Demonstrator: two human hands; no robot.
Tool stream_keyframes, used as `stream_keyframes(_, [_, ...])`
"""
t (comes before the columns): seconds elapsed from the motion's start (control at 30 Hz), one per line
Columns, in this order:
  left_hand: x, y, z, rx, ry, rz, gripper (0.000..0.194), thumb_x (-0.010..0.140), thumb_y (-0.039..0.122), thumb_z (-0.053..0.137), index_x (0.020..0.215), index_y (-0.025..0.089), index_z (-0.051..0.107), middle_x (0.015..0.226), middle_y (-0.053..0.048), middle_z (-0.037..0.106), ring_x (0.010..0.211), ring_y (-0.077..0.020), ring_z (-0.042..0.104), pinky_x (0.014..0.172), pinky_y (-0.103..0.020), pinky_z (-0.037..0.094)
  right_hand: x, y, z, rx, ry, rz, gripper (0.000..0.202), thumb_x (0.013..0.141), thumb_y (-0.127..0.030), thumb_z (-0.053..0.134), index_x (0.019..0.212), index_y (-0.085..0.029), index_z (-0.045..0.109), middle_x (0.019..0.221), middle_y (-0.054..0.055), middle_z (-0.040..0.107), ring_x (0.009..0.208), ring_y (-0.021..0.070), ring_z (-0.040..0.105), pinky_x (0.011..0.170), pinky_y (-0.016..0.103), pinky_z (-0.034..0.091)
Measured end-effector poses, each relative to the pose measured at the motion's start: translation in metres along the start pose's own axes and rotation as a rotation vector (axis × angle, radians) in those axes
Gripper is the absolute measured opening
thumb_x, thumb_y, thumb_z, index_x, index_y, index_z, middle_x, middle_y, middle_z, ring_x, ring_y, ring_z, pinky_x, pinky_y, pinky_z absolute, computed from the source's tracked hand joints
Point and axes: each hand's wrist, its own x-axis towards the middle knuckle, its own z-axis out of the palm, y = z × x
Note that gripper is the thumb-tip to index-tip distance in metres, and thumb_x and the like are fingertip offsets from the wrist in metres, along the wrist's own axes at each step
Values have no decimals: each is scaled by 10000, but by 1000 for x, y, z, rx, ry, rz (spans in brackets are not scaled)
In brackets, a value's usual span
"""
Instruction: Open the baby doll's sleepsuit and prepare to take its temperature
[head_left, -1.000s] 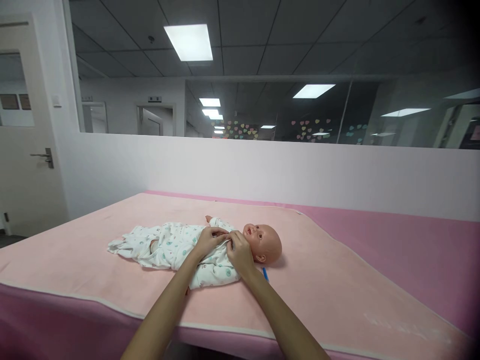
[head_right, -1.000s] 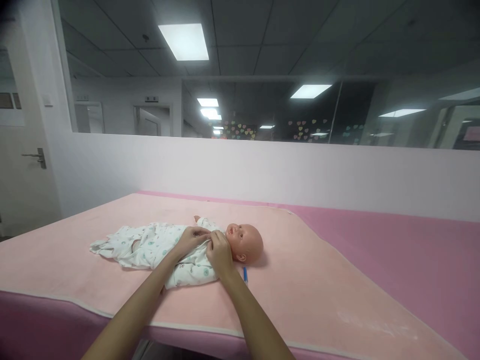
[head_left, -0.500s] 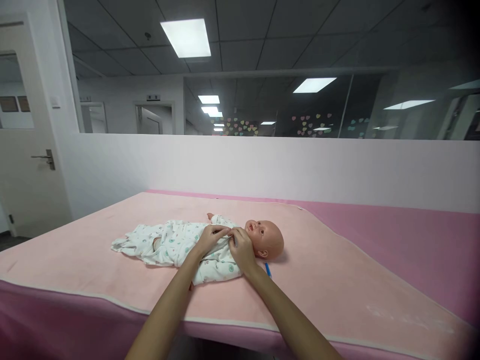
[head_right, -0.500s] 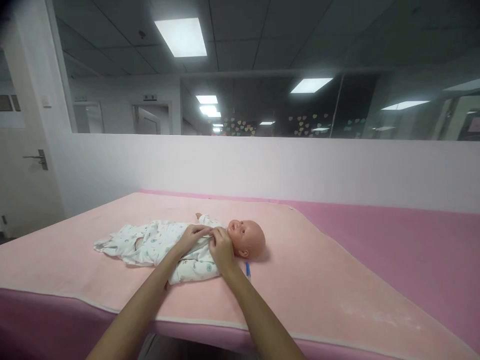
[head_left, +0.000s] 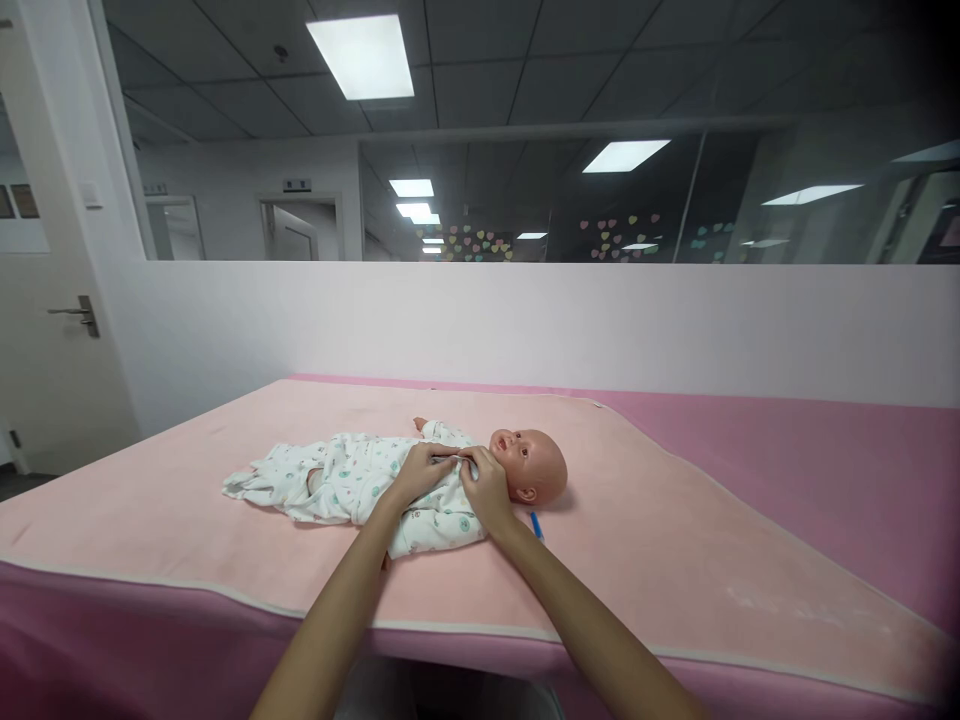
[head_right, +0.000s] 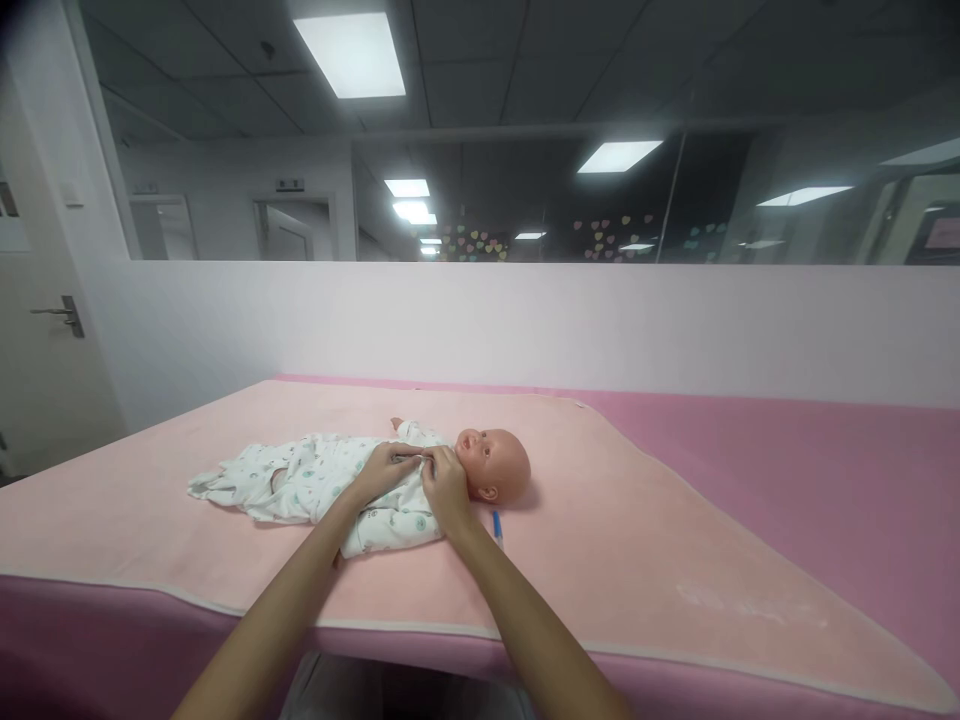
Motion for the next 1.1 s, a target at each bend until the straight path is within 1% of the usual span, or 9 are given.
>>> stream_keyframes(0.1, [1, -3, 0, 2, -4, 9, 300, 748, 286, 514, 982, 164, 656, 935, -46, 671, 874, -176, 604, 816, -275, 464, 0, -1, 0, 9, 15, 5, 149, 759, -119, 401, 787, -163, 540, 788, 38, 577, 769, 143, 522, 718, 262, 420])
stream_keyframes(0.37, [0, 2, 0, 25, -17, 44, 308, 783, 253, 453, 1023, 178, 632, 975, -48, 655, 883, -155, 587, 814, -255, 450, -1, -3, -1, 29, 38, 13, 133, 763, -147, 418, 794, -169, 546, 779, 32, 584, 753, 137, 525, 704, 256, 429])
stream_keyframes(0.67, [3, -5, 1, 46, -13, 33, 301, 797, 254, 427, 1001, 192, 639, 940, -29, 659, 875, -148, 583, 803, -242, 441, -1, -1, 1, 34, 37, 11, 125, 768, -167, 434, 812, -173, 550, 781, 29, 584, 760, 139, 534, 711, 261, 432])
stream_keyframes(0.77, [2, -3, 1, 11, -13, 29, 292, 788, 254, 447, 998, 197, 643, 952, -25, 659, 879, -149, 588, 812, -245, 442, -2, -1, 1, 12, 41, 17, 117, 767, -163, 436, 794, -172, 550, 777, 28, 582, 759, 140, 528, 715, 263, 425])
stream_keyframes(0.93, [-2, 4, -2, -25, -35, 56, 305, 734, 276, 541, 1008, 191, 642, 957, -27, 663, 911, -169, 588, 857, -268, 438, -1, -1, 1, 22, 42, 24, 123, 760, -145, 433, 801, -170, 547, 791, 30, 582, 769, 143, 527, 720, 264, 423])
stream_keyframes(1.03, [-2, 3, -2, -22, -39, 52, 309, 729, 239, 524, 1010, 184, 644, 967, -33, 661, 929, -175, 583, 876, -280, 430, -2, 0, 1, 31, 39, 22, 129, 761, -139, 431, 810, -171, 546, 789, 28, 579, 765, 141, 527, 716, 260, 425])
stream_keyframes(1.1, [0, 1, -1, 13, -36, 58, 319, 735, 209, 489, 1014, 183, 642, 954, -32, 664, 897, -169, 586, 849, -277, 437, -2, 1, 2, 27, 30, 20, 139, 766, -137, 424, 822, -170, 547, 792, 32, 578, 766, 143, 525, 714, 262, 425])
